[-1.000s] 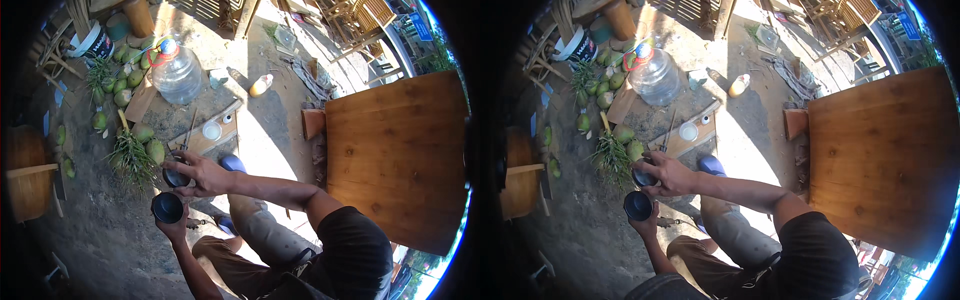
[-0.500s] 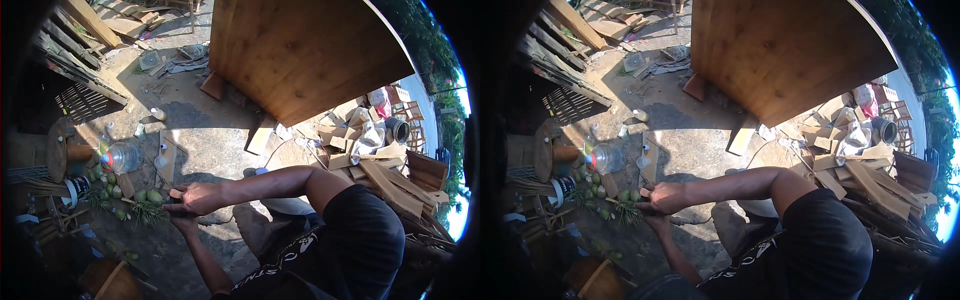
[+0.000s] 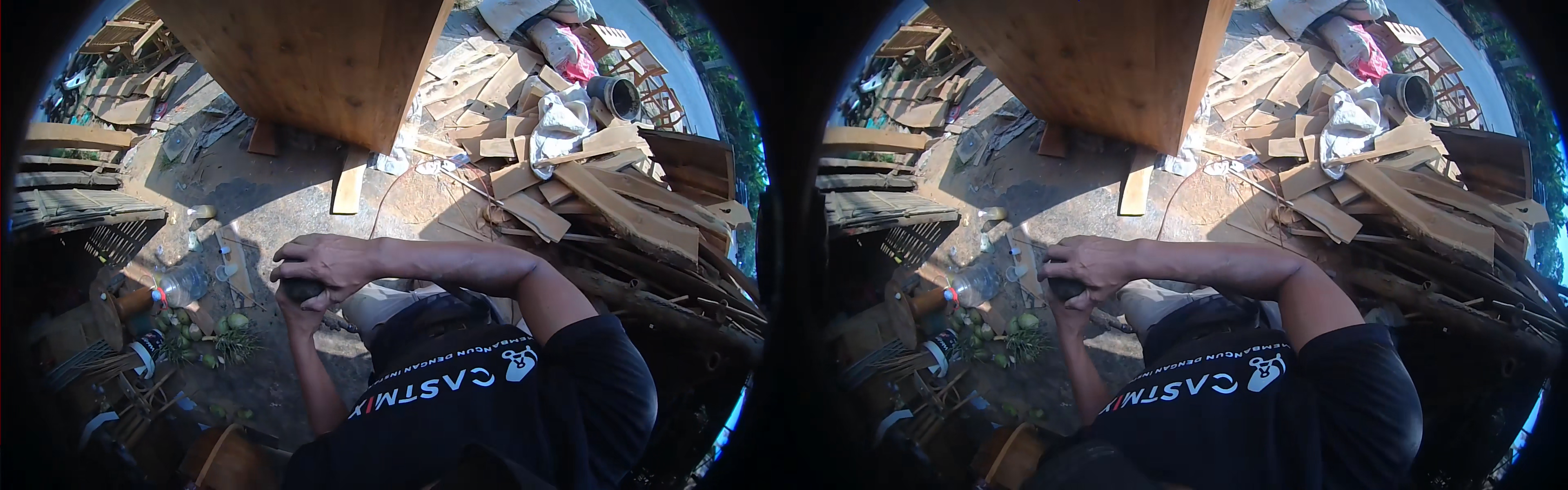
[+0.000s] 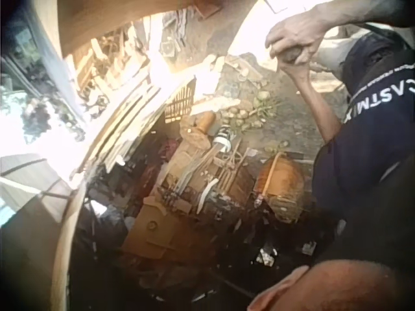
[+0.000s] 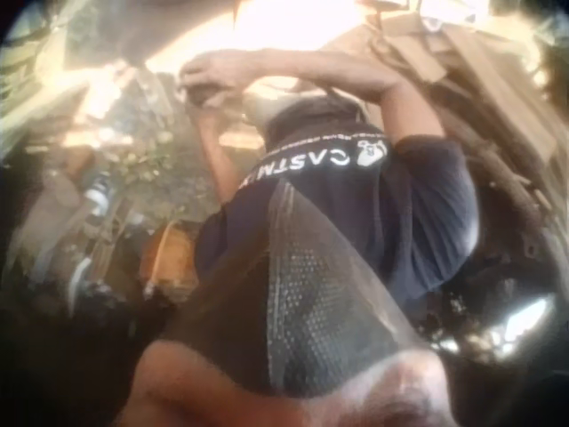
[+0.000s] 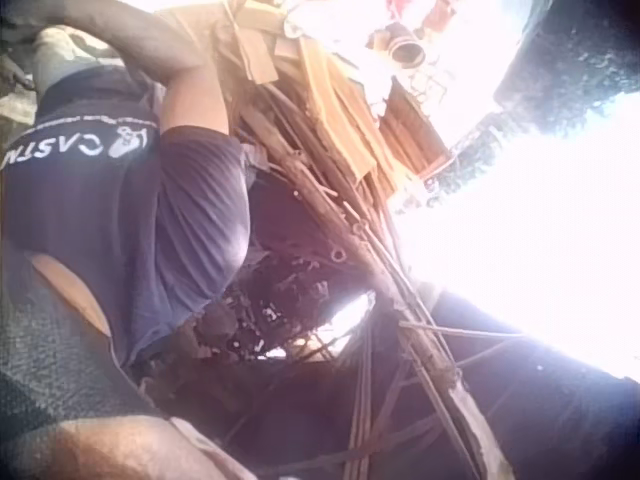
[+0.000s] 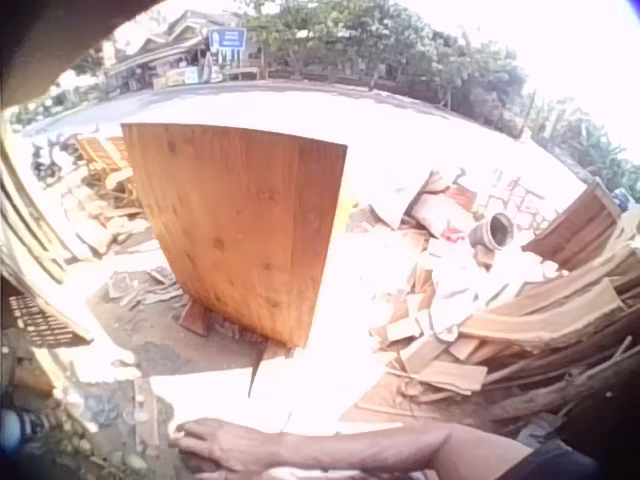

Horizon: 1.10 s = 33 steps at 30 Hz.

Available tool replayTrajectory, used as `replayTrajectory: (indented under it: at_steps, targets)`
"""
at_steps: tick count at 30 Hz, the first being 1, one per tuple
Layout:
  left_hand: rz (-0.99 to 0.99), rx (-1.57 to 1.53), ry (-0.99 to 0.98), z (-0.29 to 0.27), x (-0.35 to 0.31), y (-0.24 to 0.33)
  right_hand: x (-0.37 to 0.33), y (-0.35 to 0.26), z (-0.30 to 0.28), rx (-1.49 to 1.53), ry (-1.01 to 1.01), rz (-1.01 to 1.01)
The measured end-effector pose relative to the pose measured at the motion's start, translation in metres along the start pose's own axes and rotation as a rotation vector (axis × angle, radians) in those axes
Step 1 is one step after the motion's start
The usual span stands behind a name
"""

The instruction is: The person prepares a liquid mixture by pouring from a bottle and a large jug into a cup, stirs it with a stick, and then transfers the liquid into a spray gun. They then use the spray gun to apply the liquid to the interior surfaces of a wooden cabinet.

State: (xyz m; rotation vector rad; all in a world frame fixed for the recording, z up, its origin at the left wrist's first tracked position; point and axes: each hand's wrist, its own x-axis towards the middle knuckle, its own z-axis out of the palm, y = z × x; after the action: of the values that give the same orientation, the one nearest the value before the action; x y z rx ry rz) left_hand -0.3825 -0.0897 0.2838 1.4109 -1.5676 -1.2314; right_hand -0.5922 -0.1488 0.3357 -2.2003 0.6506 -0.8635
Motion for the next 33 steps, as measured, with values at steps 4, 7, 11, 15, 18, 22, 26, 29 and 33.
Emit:
replayTrajectory:
  at_steps: [4,7,11,15,18,22,26,29,33]
  targets:
    - [0.091,0.006,-0.226,0.09,0.018,0.053,-0.093,-0.035,-0.066,-0.24,0.187,0.195]
    - [0.186,0.053,-0.388,0.153,0.041,0.099,-0.141,-0.052,-0.124,-0.42,0.244,0.336]
    - [0.313,0.067,-0.543,0.236,0.086,0.158,-0.2,-0.039,-0.225,-0.359,0.256,0.31]
    - [0.354,0.037,-0.652,0.316,0.151,0.197,-0.237,-0.014,-0.292,-0.305,0.442,0.371]
    - [0.295,0.067,-0.763,0.377,0.205,0.21,-0.263,0.016,-0.338,-0.527,0.499,0.46]
    - [0.273,-0.303,-0.791,0.459,0.284,0.228,-0.302,0.088,-0.445,-0.334,0.325,0.437]
    - [0.323,0.065,-0.81,0.525,0.375,0.261,-0.311,0.151,-0.522,-0.337,0.449,0.444]
    - [0.305,0.089,-0.738,0.565,0.419,0.288,-0.31,0.177,-0.572,-0.469,0.447,0.471]
    - [0.214,-0.014,-0.695,0.611,0.467,0.306,-0.318,0.225,-0.658,-0.339,0.314,0.463]
